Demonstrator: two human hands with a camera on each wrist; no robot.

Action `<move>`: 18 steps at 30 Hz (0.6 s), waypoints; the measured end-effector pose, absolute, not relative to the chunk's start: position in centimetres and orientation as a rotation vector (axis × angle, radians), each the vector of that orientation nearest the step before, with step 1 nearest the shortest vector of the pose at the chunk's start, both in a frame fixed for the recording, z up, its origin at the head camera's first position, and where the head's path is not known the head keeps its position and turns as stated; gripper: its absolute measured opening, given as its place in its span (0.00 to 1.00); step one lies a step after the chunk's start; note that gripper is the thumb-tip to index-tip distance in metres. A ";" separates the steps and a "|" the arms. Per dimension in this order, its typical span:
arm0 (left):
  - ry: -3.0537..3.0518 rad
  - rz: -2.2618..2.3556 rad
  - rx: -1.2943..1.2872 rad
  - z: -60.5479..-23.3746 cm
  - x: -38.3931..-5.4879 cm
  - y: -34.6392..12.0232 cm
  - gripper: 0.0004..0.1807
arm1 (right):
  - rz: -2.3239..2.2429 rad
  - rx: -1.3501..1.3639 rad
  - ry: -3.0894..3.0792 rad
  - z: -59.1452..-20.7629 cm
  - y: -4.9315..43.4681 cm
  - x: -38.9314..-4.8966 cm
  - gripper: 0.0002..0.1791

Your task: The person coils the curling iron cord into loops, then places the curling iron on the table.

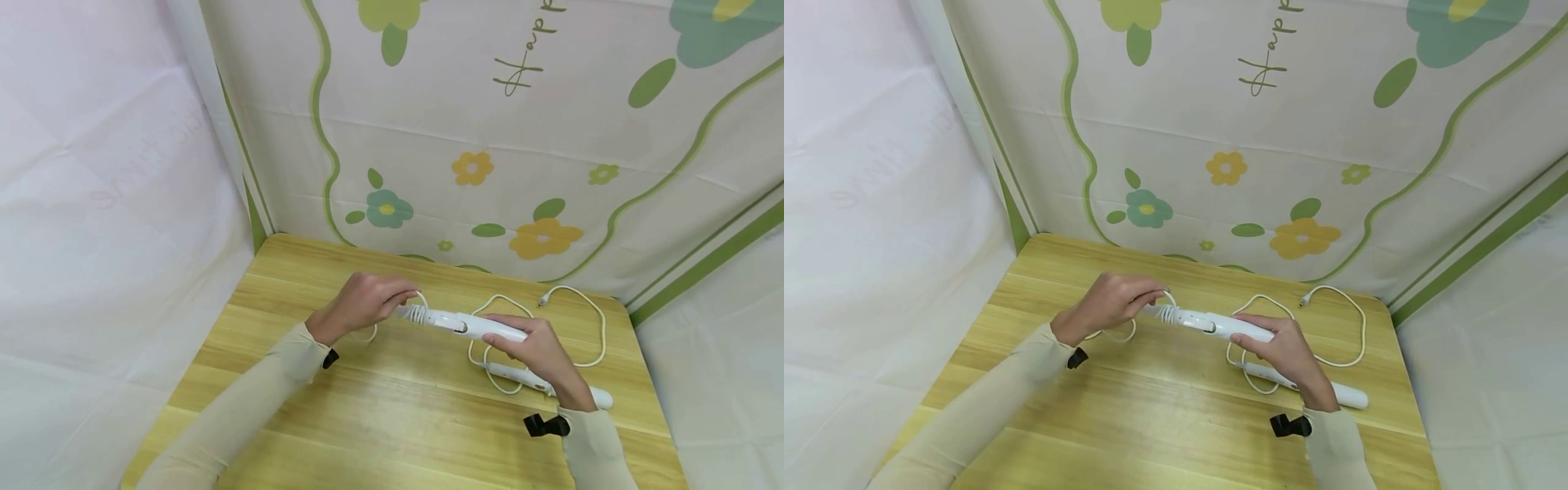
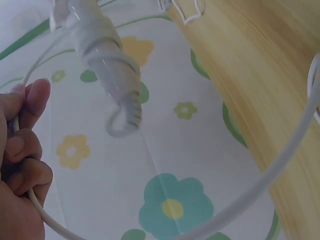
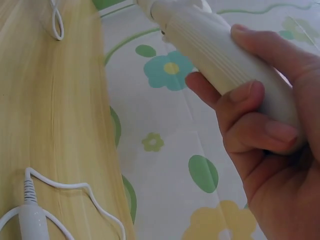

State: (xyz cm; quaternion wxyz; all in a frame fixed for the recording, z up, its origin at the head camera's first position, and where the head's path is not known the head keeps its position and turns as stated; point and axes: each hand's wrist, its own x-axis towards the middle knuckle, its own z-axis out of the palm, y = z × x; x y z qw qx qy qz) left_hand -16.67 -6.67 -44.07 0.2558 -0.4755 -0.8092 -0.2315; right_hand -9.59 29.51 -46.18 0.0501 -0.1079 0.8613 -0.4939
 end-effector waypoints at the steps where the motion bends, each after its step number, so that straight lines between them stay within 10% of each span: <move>1: -2.191 -0.627 -1.299 -44.1 -16.8 -6.7 0.04 | -1.502 -0.343 2.611 -46.2 29.5 -9.5 0.18; 18: -2.467 -1.060 -1.472 -44.6 -17.9 -7.3 0.10 | -1.662 -0.736 2.449 -45.1 30.0 -8.5 0.20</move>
